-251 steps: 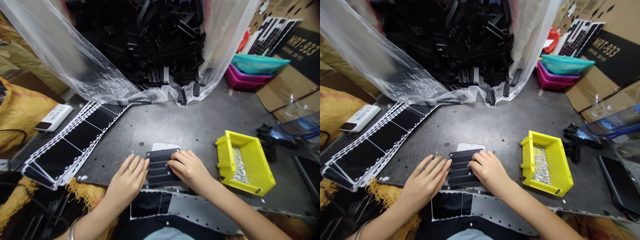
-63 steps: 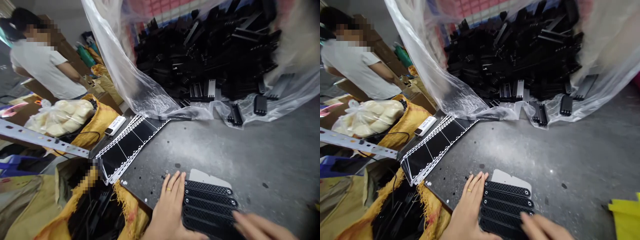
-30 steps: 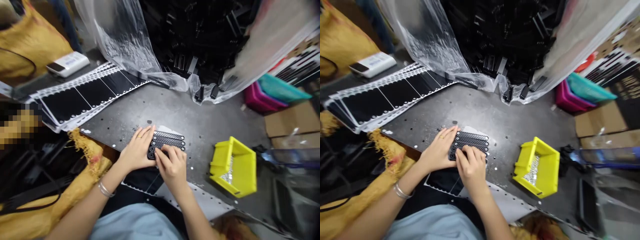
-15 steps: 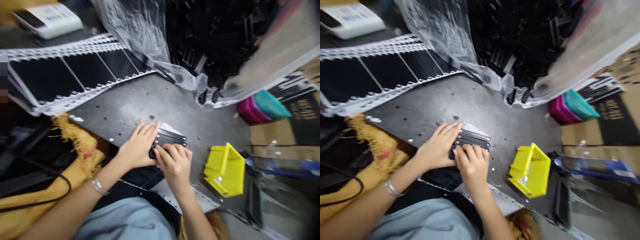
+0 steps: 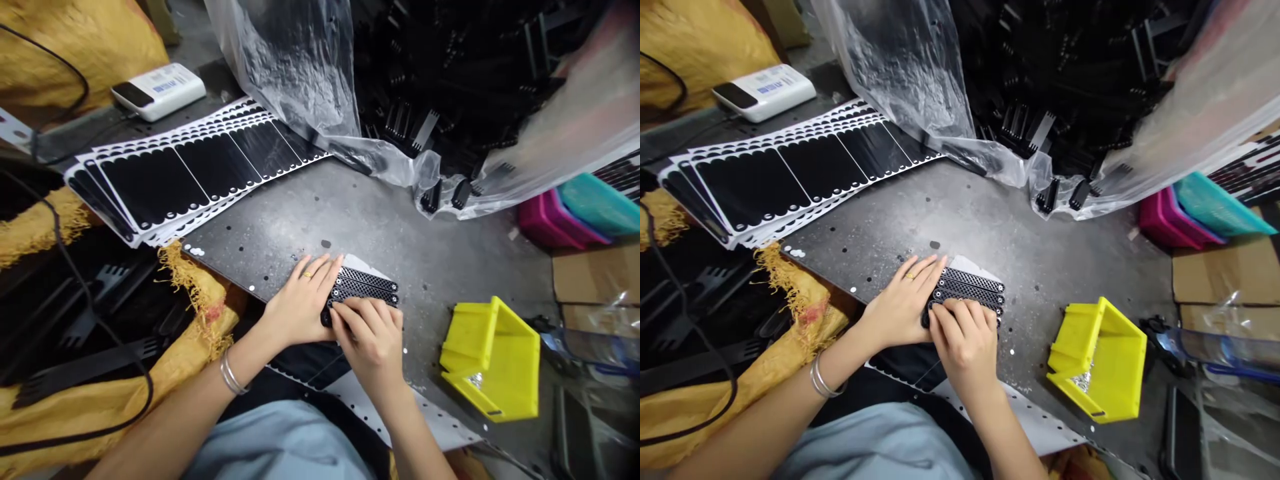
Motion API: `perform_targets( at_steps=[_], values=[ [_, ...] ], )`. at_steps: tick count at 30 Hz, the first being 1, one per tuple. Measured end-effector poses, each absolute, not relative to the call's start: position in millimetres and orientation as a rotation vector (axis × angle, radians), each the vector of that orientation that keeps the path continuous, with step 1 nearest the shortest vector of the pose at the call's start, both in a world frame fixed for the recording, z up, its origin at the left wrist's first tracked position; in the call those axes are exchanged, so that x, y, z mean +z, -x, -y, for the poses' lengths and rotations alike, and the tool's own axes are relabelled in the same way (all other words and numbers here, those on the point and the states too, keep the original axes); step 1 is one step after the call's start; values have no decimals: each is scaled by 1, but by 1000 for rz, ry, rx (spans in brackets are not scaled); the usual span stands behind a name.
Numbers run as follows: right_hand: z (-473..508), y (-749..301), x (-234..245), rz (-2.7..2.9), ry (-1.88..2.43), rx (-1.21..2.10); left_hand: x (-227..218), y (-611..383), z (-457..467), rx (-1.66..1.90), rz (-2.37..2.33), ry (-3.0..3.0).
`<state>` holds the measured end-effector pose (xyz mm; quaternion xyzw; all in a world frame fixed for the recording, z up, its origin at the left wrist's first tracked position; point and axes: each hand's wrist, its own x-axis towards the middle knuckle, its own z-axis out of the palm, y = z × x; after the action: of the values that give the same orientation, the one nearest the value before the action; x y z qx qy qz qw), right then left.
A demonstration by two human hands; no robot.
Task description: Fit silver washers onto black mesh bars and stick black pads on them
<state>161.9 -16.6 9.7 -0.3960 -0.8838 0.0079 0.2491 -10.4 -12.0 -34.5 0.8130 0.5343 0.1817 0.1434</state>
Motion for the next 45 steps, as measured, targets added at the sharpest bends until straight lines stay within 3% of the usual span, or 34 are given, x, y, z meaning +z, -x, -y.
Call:
perform_targets(
  at_steps=[13,18,25,31,36,45],
  values=[
    [50,-133,13,2556,1161,-452,-37,13,14,410,-1606,-2458],
    [53,-125,14,2546,1268,-434,-38,14,14,420,-1588,-2438],
    [17,-162,23,2659,873,-235,-36,14,12,548,-1547,-2342],
    [-14,-191,19,2431,1139,0,-34,14,10,595,-1538,-2335],
    [2,-175,13,2423,1083,103,-35,14,11,546,-1543,-2359],
    [45,-157,12,2495,961,-211,-33,16,11,481,-1548,-2347]
  ],
)
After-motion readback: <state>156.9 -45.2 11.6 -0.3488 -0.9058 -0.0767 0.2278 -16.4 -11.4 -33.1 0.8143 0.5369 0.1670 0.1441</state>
